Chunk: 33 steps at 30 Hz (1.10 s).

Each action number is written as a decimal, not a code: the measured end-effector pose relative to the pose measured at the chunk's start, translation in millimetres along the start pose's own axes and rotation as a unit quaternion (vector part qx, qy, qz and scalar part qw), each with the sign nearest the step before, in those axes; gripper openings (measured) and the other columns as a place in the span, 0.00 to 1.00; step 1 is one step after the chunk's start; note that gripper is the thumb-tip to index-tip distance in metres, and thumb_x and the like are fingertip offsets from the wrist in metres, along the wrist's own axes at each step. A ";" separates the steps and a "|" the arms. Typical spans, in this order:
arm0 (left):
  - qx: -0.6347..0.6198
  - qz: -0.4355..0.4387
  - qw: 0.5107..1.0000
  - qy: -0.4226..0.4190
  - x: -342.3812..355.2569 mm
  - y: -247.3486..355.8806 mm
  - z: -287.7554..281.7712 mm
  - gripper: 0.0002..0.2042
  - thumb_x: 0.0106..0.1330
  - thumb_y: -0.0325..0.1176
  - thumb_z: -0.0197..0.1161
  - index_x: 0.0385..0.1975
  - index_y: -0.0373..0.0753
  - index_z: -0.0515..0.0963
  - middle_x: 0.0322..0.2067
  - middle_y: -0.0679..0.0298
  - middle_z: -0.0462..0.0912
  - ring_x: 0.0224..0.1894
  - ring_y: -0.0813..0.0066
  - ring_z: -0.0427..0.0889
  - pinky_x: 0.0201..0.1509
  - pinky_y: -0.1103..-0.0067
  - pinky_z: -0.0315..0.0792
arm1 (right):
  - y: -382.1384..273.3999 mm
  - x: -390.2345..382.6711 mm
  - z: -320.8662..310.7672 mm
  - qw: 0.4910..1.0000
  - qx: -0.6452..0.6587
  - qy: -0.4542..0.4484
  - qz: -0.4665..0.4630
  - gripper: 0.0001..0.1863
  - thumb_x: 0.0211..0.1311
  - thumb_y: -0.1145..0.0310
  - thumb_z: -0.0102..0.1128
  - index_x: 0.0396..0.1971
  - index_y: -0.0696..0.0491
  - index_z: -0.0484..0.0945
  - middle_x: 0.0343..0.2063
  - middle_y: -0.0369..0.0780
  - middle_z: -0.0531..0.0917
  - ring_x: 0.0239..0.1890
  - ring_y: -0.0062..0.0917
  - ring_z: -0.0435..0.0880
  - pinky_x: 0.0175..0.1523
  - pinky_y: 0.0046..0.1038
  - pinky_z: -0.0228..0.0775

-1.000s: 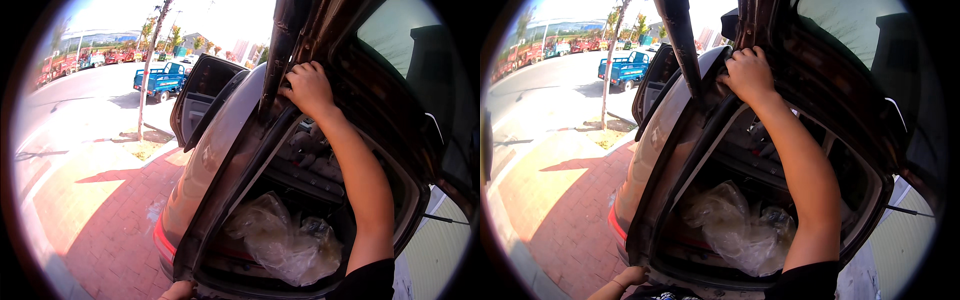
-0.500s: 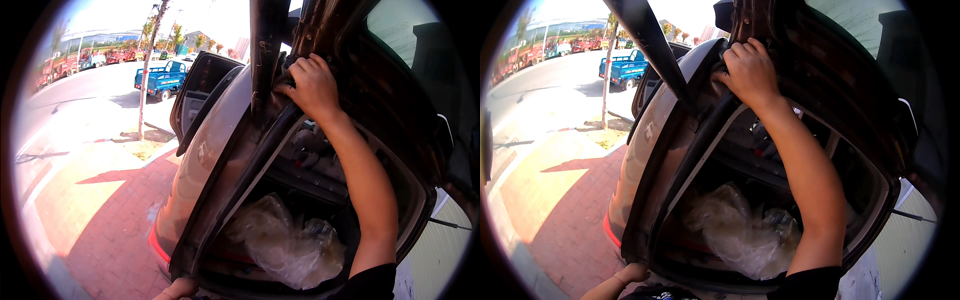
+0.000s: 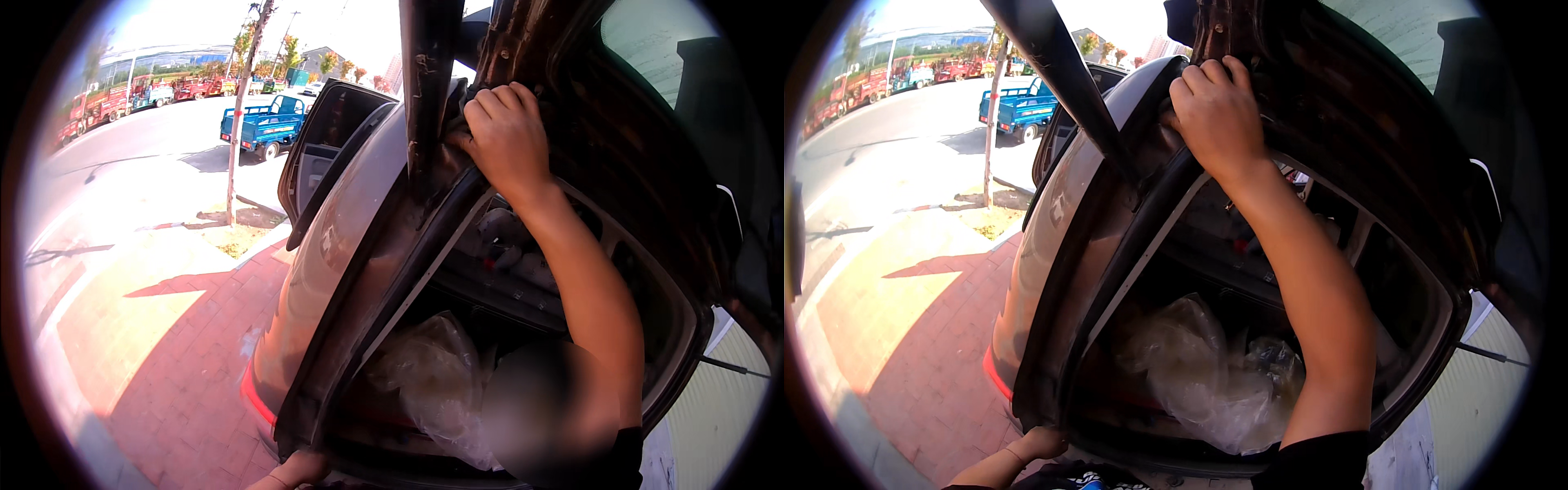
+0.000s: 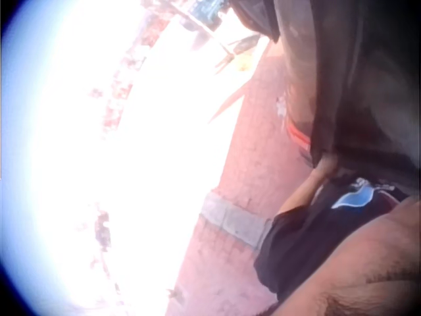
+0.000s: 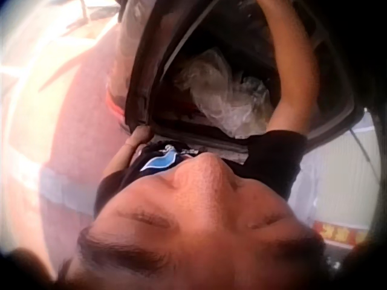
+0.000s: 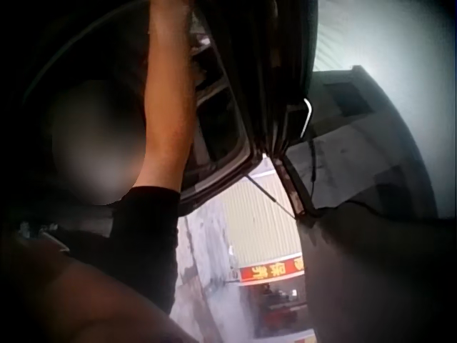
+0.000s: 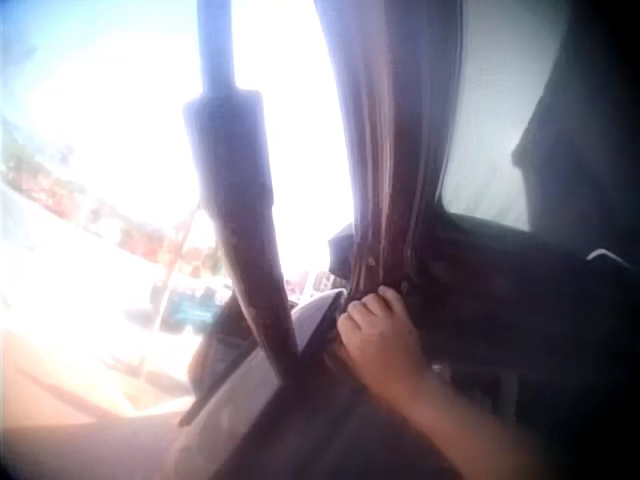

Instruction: The person applies sealant to the rubber gasket around the open trunk of a car. They repeatedly squeeze sealant from a tube onto the gasket and smooth it with their fingers along the trunk's edge.

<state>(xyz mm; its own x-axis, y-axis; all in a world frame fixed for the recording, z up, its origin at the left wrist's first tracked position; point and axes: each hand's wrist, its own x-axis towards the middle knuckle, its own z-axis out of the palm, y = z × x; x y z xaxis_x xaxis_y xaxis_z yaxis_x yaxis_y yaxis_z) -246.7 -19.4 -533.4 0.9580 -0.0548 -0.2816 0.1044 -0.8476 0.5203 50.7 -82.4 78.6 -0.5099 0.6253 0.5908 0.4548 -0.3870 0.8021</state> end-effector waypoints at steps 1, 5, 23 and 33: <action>0.009 0.006 1.000 0.006 -3.2 15.0 -15.5 0.17 0.66 0.44 0.55 0.48 0.41 0.80 0.41 0.48 0.85 0.41 0.47 0.86 0.45 0.56 0.79 | -1.9 -2.3 -1.0 1.000 0.010 -0.001 0.010 0.19 0.42 0.63 0.79 0.30 0.54 0.78 0.32 0.39 0.79 0.44 0.35 0.79 0.64 0.41 0.65; -0.018 0.108 0.975 0.194 -25.3 81.8 -110.5 0.14 0.67 0.41 0.59 0.45 0.41 0.79 0.37 0.51 0.84 0.36 0.47 0.85 0.37 0.59 0.79 | -4.5 0.1 1.3 0.998 0.017 0.014 0.067 0.21 0.42 0.61 0.80 0.31 0.54 0.78 0.34 0.40 0.79 0.46 0.36 0.79 0.65 0.39 0.65; 0.015 0.063 0.846 0.529 -62.2 353.6 -521.8 0.13 0.67 0.35 0.60 0.45 0.34 0.83 0.38 0.53 0.84 0.44 0.58 0.85 0.45 0.66 0.79 | 16.3 -11.8 23.0 0.957 0.274 0.081 0.045 0.14 0.56 0.65 0.70 0.41 0.53 0.83 0.43 0.42 0.85 0.55 0.36 0.80 0.67 0.38 0.64; 0.305 0.003 0.731 0.610 11.0 313.7 -559.7 0.13 0.69 0.35 0.54 0.44 0.41 0.85 0.40 0.52 0.88 0.44 0.58 0.88 0.50 0.65 0.79 | 37.2 -8.6 44.7 0.995 0.089 -0.012 0.033 0.15 0.51 0.72 0.69 0.42 0.54 0.82 0.48 0.44 0.83 0.56 0.41 0.78 0.65 0.39 0.67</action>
<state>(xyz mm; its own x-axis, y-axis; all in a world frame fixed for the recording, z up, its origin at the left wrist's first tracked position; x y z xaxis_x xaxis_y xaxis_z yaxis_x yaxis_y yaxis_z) -53.9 9.6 78.0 0.5216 0.1376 0.8420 0.3177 -0.9473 -0.0420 104.7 -71.9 99.4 -0.4574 0.6200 0.6375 0.6101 -0.3028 0.7322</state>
